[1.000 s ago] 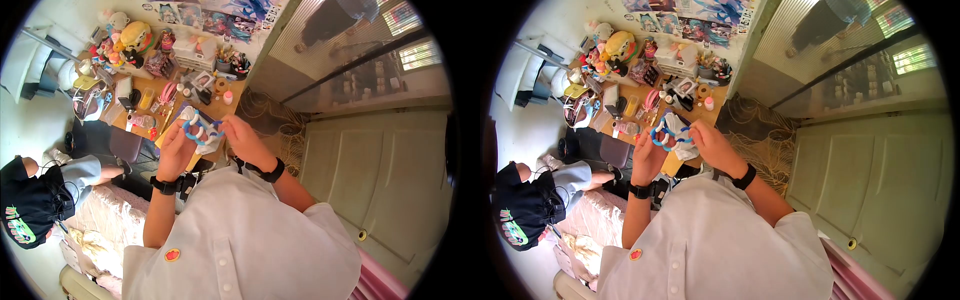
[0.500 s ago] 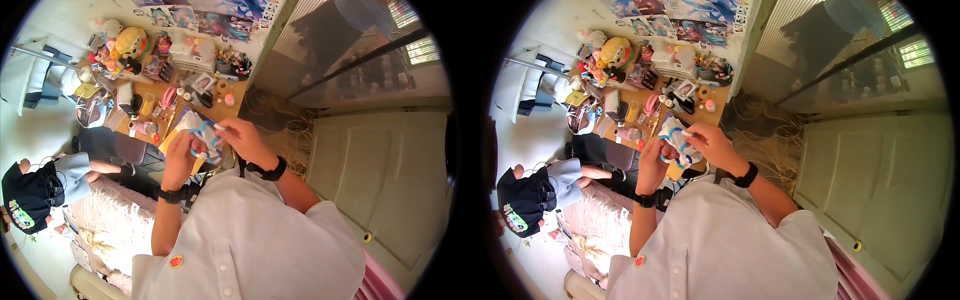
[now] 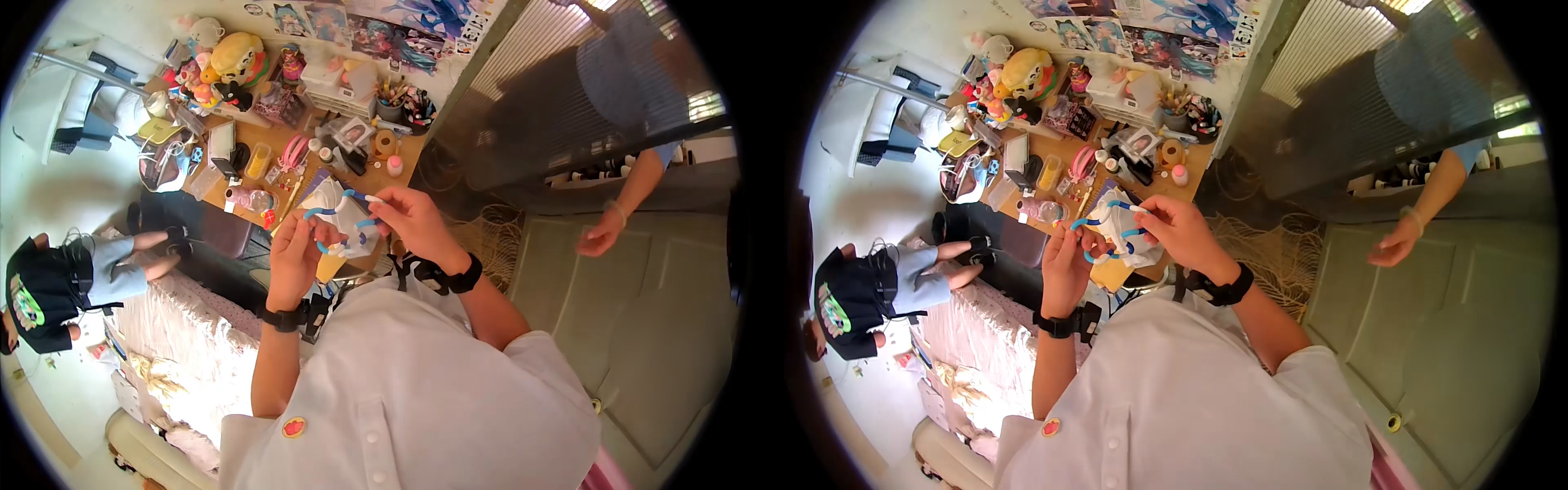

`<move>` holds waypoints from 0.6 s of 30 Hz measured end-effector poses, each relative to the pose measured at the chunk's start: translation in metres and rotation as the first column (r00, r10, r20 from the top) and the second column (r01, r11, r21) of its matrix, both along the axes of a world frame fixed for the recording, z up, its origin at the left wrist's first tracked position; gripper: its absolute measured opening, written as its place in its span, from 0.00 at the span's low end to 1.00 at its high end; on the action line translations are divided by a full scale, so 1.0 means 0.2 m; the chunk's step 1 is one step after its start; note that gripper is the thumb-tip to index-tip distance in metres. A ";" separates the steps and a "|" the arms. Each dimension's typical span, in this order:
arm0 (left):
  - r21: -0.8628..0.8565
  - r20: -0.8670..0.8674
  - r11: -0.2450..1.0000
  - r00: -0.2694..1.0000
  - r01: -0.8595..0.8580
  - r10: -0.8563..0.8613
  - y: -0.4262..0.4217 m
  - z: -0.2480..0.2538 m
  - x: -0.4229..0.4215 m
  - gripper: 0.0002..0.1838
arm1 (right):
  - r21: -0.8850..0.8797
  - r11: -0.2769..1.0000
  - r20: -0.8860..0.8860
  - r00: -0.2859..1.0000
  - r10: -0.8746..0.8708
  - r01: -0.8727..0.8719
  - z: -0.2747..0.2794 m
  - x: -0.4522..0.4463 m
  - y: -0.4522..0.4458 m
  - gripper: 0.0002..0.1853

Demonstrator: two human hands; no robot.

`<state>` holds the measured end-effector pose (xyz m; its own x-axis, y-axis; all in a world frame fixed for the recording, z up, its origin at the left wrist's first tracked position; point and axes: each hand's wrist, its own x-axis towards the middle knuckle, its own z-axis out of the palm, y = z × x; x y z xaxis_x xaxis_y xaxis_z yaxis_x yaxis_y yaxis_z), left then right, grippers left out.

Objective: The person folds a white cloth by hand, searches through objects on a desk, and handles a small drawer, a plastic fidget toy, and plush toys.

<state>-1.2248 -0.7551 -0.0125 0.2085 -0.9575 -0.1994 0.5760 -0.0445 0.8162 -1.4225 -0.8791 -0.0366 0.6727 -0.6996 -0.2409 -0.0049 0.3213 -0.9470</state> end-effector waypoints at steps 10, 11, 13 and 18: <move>0.091 -0.032 0.996 0.999 0.011 -0.008 0.05 -0.04 0.03 0.13 | -0.241 0.971 0.034 0.999 -0.003 0.011 0.02 0.05 0.07 0.10; 0.109 -0.018 0.994 1.000 0.021 -0.019 0.06 -0.03 0.03 0.13 | -0.355 0.935 0.028 0.999 0.026 -0.015 0.02 0.06 0.07 0.11; 0.154 -0.003 0.987 0.999 0.050 -0.050 0.08 -0.03 0.04 0.13 | -0.533 0.845 0.022 0.997 0.070 -0.047 0.03 0.07 0.08 0.13; 0.231 0.060 0.966 0.990 0.114 -0.131 0.09 0.00 0.03 0.14 | -0.719 0.690 0.005 0.992 0.127 -0.085 0.06 0.11 0.12 0.16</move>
